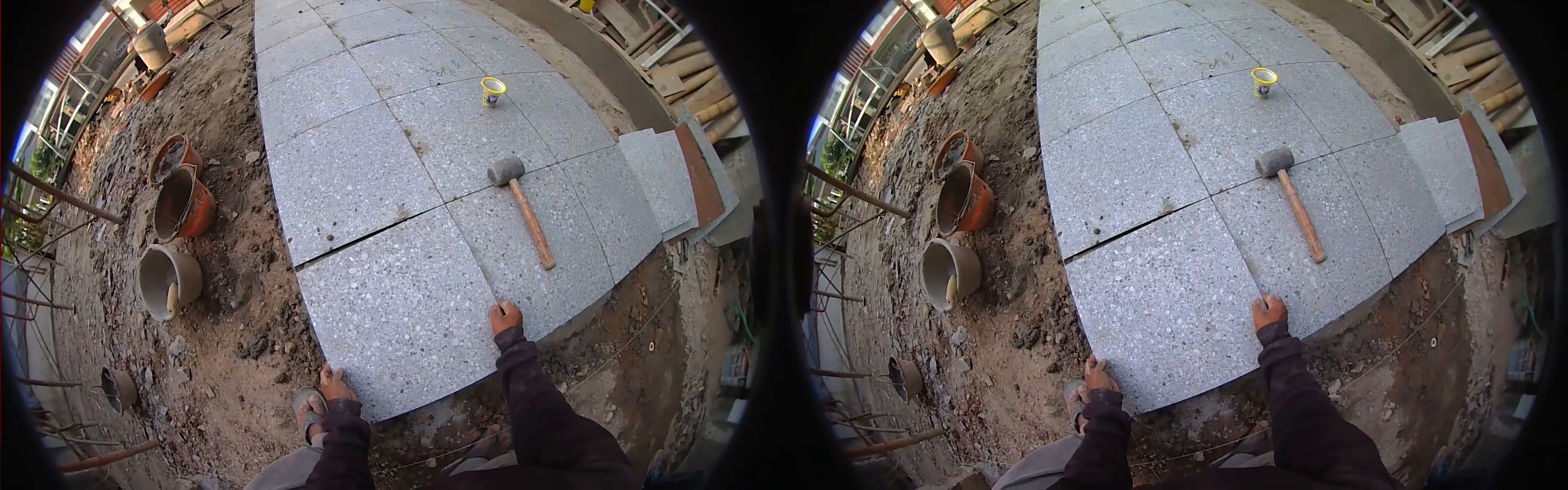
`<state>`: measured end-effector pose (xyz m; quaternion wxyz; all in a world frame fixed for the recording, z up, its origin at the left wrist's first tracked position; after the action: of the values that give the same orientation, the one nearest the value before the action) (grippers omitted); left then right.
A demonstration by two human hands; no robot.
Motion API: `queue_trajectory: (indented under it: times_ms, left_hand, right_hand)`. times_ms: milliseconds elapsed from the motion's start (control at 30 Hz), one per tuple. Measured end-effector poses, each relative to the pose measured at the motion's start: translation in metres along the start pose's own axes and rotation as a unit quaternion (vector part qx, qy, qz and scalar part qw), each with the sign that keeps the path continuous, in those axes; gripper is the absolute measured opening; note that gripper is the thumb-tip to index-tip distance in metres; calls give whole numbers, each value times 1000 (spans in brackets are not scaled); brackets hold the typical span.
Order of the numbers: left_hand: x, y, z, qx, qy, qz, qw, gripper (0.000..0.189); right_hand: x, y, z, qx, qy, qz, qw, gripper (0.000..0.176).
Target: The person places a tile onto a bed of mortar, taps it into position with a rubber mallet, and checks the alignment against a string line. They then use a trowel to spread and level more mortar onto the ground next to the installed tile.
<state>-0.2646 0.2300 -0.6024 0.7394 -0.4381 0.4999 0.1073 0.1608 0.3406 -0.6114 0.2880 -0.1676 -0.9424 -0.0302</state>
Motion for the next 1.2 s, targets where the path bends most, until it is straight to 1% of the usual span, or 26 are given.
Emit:
queue_trajectory:
  times_ms: [67, 133, 167, 200, 267, 333, 500, 533, 633, 700, 733, 833, 933, 967, 1000, 1033, 1067, 1100, 1133, 1167, 1200]
  left_hand:
    - [-5, 1, 12, 6, 10, 12, 1000, 37]
    - [-11, -2, 18, -3, 20, -7, 1000, 37]
    - [-13, -1, 18, -5, 44, 4, 999, 36]
    - [-9, 5, 13, 8, 36, 9, 999, 37]
    - [-4, 13, 1, 7, 116, 18, 993, 40]
    - [8, 23, -7, 27, 122, 37, 991, 42]
    - [-7, 20, 2, 37, 284, 42, 957, 47]
    - [-10, 19, 4, 40, 320, 43, 946, 49]
    - [-8, 25, 2, 33, 408, 98, 907, 51]
    - [-24, 18, 9, 41, 443, 70, 893, 52]
    - [-28, 14, 12, 48, 461, 55, 884, 53]
    - [-26, 18, 8, 61, 452, 30, 889, 52]
    - [-22, 24, 4, 61, 464, 56, 882, 51]
    - [-21, 26, 2, 65, 437, 52, 896, 51]
    - [-27, 23, 7, 83, 493, 52, 865, 52]
    - [-34, 19, 11, 99, 546, 53, 830, 53]
    - [-46, 11, 21, 116, 597, 56, 792, 54]
    - [-78, -5, 40, 68, 644, 168, 743, 55]
    - [-110, -24, 61, 23, 680, 275, 680, 56]
    - [-131, -27, 73, 58, 639, 299, 706, 56]
    - [-148, -22, 83, 88, 592, 324, 733, 56]
  right_hand:
    - [4, 7, -7, 13, -7, 10, 1000, 32]
    - [14, 9, -12, 58, -3, 22, 998, 36]
    - [13, 11, -8, 54, 1, 8, 998, 37]
    - [9, 10, -7, 50, 5, -4, 999, 37]
    - [6, 9, -4, 56, 4, 4, 998, 39]
    - [3, 9, -2, 76, 1, 18, 997, 40]
    - [11, 8, -4, 80, 23, 49, 995, 39]
    - [13, 9, -4, 86, -22, 34, 995, 40]
    - [30, 6, -7, 95, -140, -5, 986, 40]
    - [39, 5, -7, 89, -195, -26, 976, 40]
    - [40, 5, -8, 106, -209, -24, 972, 41]
    - [55, 8, -15, 148, -246, -12, 958, 41]
    - [70, 11, -21, 182, -260, -4, 948, 39]
    - [72, 12, -21, 196, -258, -1, 946, 38]
    - [76, 13, -23, 210, -256, 1, 944, 38]
    - [78, 14, -31, 208, -268, 31, 940, 35]
    - [97, 23, -59, 121, -262, 39, 957, 32]
    - [110, 37, -90, 8, -259, 7, 966, 30]
    - [123, 50, -122, -105, -255, -25, 961, 27]
    - [142, 65, -157, -124, -249, -50, 959, 27]
    - [154, 78, -184, -165, -183, -100, 964, 29]
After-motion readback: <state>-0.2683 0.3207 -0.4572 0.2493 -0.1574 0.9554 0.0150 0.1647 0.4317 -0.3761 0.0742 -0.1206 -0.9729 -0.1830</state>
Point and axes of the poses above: each hand's wrist, its own y-axis towards the middle knuckle, its own z-axis out of the palm, x = y × z, the point moved 5 cm from there along y, towards the middle knuckle, and after that the axes turned 5 degrees about -y, right-handed, at the moved point
